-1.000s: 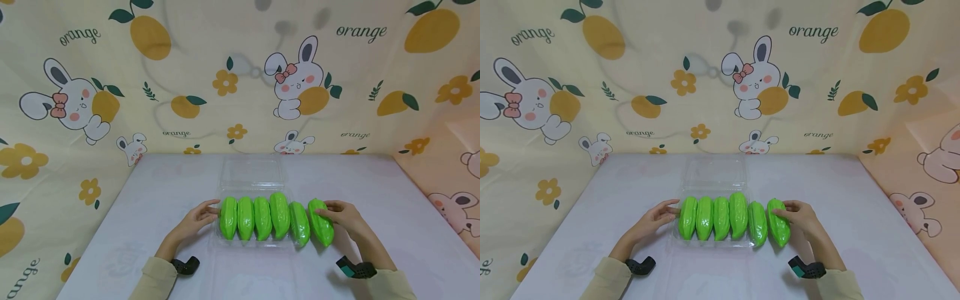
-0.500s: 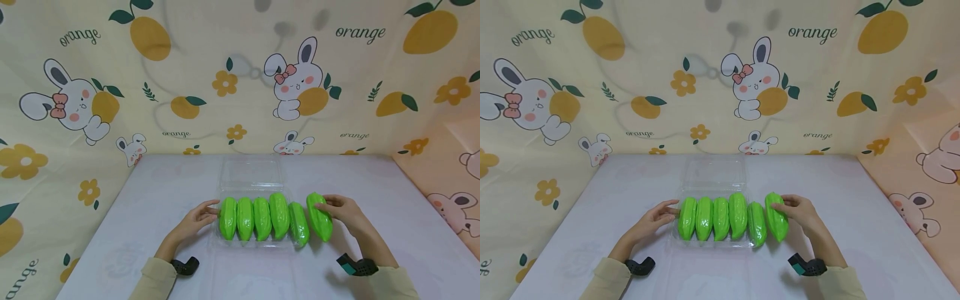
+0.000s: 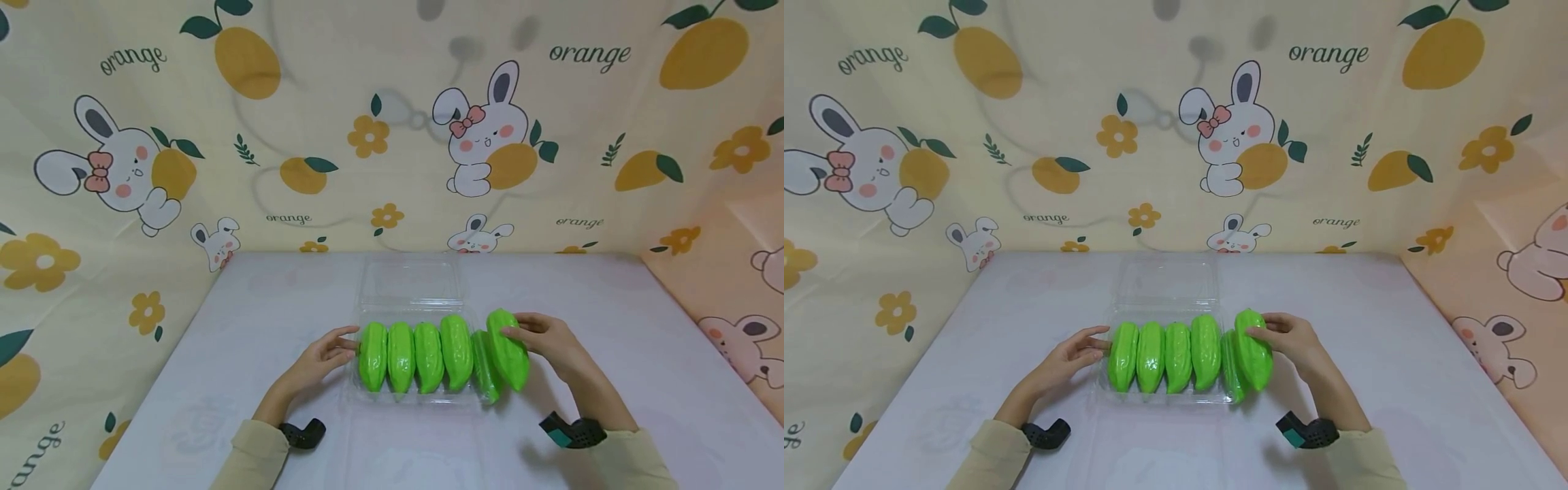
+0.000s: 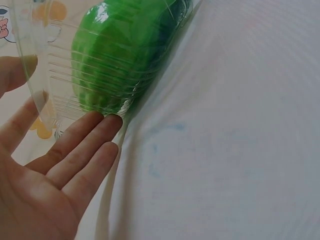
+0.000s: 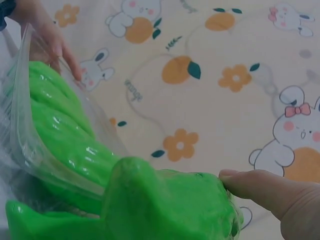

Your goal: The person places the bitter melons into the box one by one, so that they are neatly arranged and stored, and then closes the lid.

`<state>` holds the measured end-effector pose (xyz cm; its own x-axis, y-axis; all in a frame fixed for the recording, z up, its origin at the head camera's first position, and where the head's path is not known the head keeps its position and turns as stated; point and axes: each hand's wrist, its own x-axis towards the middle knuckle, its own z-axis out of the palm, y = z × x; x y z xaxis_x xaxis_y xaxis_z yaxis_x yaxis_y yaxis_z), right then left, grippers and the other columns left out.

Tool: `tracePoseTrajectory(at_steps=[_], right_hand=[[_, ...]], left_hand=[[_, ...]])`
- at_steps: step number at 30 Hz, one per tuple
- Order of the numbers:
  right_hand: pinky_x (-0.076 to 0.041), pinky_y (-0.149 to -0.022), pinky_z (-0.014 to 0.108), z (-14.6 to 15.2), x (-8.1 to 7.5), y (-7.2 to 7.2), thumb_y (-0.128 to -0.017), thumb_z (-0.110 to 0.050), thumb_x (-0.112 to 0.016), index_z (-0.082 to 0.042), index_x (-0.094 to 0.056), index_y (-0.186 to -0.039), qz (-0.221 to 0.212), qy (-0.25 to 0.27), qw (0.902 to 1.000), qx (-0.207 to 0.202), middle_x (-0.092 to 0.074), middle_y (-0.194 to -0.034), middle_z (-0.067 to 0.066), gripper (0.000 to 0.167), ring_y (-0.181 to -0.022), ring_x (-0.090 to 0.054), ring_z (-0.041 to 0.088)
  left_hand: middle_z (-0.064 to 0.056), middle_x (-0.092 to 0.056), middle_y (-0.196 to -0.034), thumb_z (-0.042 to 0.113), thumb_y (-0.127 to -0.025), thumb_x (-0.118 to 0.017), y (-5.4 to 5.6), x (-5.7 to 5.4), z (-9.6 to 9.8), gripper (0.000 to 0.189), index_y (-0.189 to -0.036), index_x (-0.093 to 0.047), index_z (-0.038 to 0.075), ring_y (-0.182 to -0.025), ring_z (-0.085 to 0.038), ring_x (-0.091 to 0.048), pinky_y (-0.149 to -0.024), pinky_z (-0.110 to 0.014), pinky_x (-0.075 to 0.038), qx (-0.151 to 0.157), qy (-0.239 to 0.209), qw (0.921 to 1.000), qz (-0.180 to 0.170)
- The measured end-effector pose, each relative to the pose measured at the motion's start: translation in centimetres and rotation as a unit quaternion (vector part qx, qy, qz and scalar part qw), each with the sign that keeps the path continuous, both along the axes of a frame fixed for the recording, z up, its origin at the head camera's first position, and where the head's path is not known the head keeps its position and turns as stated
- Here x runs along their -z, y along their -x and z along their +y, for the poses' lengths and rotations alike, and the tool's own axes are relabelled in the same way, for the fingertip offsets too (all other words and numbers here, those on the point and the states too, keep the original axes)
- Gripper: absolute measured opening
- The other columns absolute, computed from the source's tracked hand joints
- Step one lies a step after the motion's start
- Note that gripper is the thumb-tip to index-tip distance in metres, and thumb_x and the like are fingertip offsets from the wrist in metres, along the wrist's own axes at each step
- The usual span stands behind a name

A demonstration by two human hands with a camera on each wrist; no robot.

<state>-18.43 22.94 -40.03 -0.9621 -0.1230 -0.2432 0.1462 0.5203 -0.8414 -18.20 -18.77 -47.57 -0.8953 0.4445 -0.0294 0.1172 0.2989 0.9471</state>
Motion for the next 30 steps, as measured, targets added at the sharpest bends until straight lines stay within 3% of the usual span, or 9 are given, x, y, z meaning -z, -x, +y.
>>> tracePoseTrajectory(at_steps=[19, 30], right_hand=[[-0.052, -0.082, 0.018, -2.1, -0.4, 0.6, -0.093, -0.032, -0.063, 0.009, -0.041, -0.139, 0.006, 0.028, 0.9996, -0.003, -0.054, -0.134, 0.028, 0.066, -0.094, -0.059, 0.002], [-0.053, -0.086, 0.022, -3.2, -0.7, 0.7, -0.092, -0.031, -0.064, 0.007, -0.043, -0.138, 0.009, 0.039, 0.9992, -0.001, -0.054, -0.134, 0.027, 0.063, -0.101, -0.06, 0.01]], left_hand=[[-0.029, -0.054, -0.13, 0.02, -0.1, -0.053, 0.1, 0.0, -0.1, 0.053, -0.147, -0.035, 0.006, -0.123, -0.042, -0.055, -0.098, -0.024, -0.049, 0.01, 0.0, 0.9999, 0.007], [-0.03, -0.055, -0.13, 0.021, -0.099, -0.053, 0.0, -0.1, -0.1, 0.053, -0.146, -0.035, 0.004, -0.122, -0.044, -0.056, -0.098, -0.025, -0.049, 0.013, -0.003, 0.9999, 0.01]])
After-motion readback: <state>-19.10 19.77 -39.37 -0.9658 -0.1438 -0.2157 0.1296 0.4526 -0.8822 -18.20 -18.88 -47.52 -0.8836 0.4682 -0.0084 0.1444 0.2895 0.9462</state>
